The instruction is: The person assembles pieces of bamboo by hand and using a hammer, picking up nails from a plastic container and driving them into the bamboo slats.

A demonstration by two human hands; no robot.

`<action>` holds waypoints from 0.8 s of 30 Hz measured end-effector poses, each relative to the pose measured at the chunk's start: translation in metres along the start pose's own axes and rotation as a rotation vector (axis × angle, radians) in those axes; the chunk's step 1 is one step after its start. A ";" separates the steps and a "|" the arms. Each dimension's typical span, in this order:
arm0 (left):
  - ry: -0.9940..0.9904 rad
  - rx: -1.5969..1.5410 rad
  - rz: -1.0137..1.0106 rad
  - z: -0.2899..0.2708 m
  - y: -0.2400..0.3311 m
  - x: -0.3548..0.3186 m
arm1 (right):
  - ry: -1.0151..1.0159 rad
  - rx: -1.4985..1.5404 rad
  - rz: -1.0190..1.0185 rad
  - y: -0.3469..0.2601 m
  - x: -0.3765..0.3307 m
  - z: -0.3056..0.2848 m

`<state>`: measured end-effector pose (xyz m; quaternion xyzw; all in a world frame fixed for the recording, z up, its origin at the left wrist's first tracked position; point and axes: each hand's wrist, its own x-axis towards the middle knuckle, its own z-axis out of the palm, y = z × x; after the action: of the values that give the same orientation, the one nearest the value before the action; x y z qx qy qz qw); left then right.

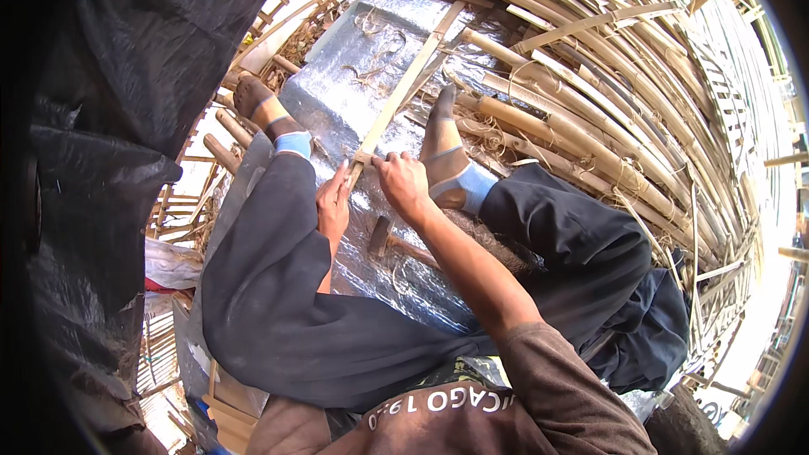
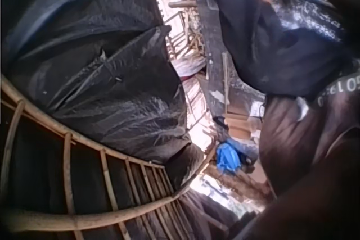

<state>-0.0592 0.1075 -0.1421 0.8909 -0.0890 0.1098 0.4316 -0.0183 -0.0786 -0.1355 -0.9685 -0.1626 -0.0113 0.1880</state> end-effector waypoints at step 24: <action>0.003 -0.749 -0.624 0.020 -0.022 0.053 | -0.268 0.671 0.094 0.028 -0.197 -0.067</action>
<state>-0.0005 0.1015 -0.1563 0.6584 0.1498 -0.0630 0.7349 -0.1930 -0.1889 -0.1000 -0.8523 -0.1359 0.1785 0.4726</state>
